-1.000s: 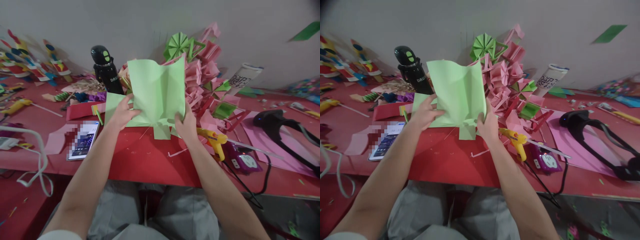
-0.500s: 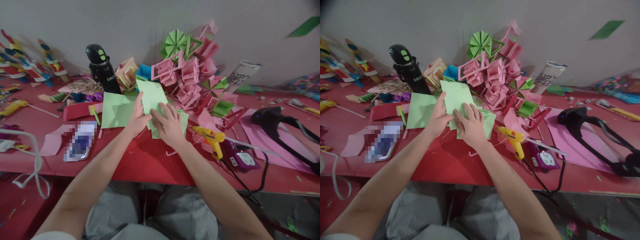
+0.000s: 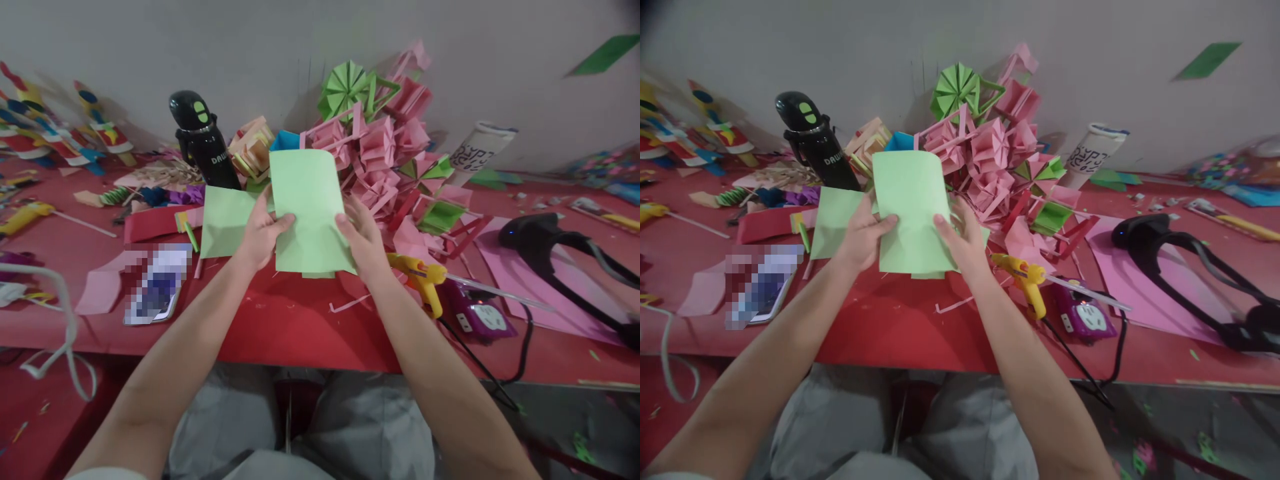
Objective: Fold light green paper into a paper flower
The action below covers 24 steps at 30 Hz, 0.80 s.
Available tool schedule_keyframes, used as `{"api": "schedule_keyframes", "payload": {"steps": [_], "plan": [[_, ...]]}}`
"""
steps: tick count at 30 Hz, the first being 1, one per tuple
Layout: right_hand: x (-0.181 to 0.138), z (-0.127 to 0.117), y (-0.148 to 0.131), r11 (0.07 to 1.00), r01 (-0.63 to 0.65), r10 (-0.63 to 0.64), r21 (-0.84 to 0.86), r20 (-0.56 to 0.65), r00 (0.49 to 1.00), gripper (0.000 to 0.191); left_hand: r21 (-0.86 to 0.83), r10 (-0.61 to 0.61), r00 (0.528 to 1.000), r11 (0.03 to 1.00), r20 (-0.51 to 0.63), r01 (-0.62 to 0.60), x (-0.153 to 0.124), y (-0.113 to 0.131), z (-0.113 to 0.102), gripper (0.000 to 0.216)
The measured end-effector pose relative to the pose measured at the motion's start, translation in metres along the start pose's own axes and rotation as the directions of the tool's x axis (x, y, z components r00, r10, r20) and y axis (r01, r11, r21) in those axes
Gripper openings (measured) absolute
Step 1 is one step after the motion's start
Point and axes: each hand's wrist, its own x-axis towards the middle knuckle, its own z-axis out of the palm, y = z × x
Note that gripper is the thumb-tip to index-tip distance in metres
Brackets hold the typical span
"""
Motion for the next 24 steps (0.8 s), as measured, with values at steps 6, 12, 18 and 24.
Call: {"api": "schedule_keyframes", "payload": {"steps": [6, 12, 18, 24], "plan": [[0.002, -0.006, 0.001, 0.871, -0.413, 0.375, 0.266, 0.182, 0.909, 0.054, 0.024, -0.201, 0.973, 0.980, 0.115, 0.199, 0.001, -0.003, -0.003, 0.053], [0.000, -0.002, 0.004, 0.820, -0.539, 0.472, 0.192, 0.305, 0.827, 0.048, 0.142, -0.165, 0.985, 0.975, -0.055, 0.171, 0.005, -0.007, -0.012, 0.044], [0.001, 0.001, 0.007, 0.843, -0.488, 0.459, 0.227, 0.170, 0.872, 0.039, 0.158, -0.227, 0.966, 0.966, 0.125, 0.206, 0.000, -0.009, -0.007, 0.038], [0.001, 0.001, 0.011, 0.868, -0.450, 0.428, 0.211, 0.142, 0.893, 0.041, 0.178, -0.245, 0.969, 0.952, -0.038, 0.248, 0.005, -0.009, -0.009, 0.033]]}}
